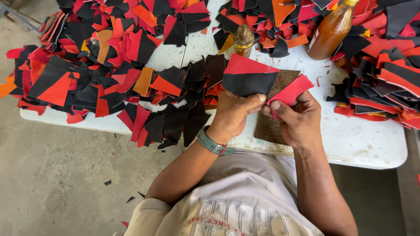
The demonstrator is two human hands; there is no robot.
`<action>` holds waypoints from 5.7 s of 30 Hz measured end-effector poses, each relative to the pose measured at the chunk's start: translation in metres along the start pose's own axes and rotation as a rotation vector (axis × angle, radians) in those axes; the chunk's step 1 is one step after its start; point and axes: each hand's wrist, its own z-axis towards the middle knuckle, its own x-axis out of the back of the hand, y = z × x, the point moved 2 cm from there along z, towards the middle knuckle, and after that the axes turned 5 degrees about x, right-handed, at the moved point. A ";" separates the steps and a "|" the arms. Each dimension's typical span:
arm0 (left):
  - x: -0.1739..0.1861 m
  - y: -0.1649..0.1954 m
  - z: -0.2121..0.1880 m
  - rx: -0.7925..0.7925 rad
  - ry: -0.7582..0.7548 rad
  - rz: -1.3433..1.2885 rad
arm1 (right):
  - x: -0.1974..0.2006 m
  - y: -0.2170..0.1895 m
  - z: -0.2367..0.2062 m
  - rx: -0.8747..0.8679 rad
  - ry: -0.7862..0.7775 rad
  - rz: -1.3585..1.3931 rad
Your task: The person repeatedly picks red and black leather pieces from a table, aligns them by hand, and places the assembled pairs into a growing stack. The person handles the pieces one at a time, turning them over as needed to match edges before stacking.
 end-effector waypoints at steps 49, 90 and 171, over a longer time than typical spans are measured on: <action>-0.025 0.026 -0.048 -0.450 -0.066 0.750 | -0.001 0.008 -0.004 0.072 -0.100 -0.048; -0.041 0.042 0.023 -0.138 -0.318 0.990 | 0.041 -0.012 0.003 -0.097 -0.100 -0.199; -0.039 0.050 0.014 -0.143 -0.371 1.083 | 0.027 -0.042 0.009 0.064 -0.188 -0.742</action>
